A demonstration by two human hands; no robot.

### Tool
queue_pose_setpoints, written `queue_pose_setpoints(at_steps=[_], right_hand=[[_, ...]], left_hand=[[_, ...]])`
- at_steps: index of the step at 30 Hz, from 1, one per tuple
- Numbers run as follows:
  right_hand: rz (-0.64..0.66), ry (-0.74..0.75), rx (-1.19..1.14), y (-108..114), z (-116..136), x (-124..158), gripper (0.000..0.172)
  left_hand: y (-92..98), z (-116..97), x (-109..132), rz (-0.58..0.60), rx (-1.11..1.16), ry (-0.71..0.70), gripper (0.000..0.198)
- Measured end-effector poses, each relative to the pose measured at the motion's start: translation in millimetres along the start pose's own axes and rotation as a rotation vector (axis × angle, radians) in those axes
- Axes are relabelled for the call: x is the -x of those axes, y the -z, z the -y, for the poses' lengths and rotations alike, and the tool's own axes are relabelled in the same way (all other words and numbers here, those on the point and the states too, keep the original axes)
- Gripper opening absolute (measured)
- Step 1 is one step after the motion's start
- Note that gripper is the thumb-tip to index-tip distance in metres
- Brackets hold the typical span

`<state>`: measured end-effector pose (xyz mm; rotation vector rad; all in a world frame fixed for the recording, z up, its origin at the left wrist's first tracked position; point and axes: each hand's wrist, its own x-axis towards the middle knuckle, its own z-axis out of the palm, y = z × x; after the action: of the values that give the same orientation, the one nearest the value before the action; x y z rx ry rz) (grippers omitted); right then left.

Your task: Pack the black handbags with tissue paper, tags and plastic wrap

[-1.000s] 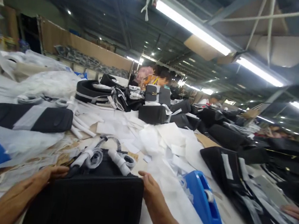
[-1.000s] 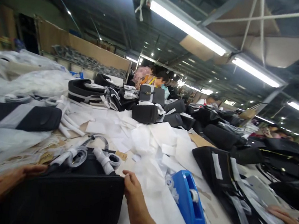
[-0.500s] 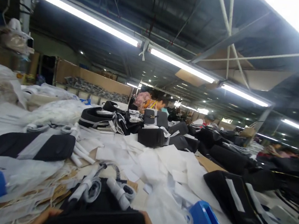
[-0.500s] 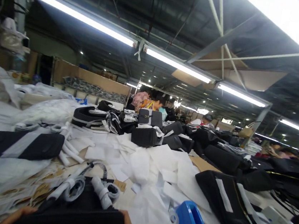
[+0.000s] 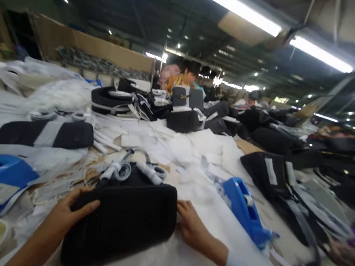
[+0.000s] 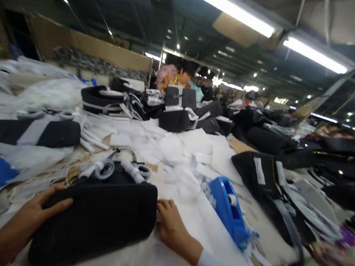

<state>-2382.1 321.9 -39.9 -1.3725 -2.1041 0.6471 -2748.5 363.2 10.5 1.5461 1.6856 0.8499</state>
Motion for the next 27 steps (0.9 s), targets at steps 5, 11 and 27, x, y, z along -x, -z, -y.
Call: queue_pose_setpoints(at_steps=[5,11,27], right_hand=[[0.032,0.036,0.179,4,5,-1,0.056],[0.005,0.115,0.235,-2,-1,-8,0.035],[0.229,0.132,0.102,74,-6,6,0.039]], left_hand=[[-4.1,-28,5,-0.139,-0.069,-0.145,0.048],[-23.0,-73,-2,-0.068,-0.839,-0.791,0.053],[-45.1,-76,-7,-0.12,-0.805,-0.697,0.048]])
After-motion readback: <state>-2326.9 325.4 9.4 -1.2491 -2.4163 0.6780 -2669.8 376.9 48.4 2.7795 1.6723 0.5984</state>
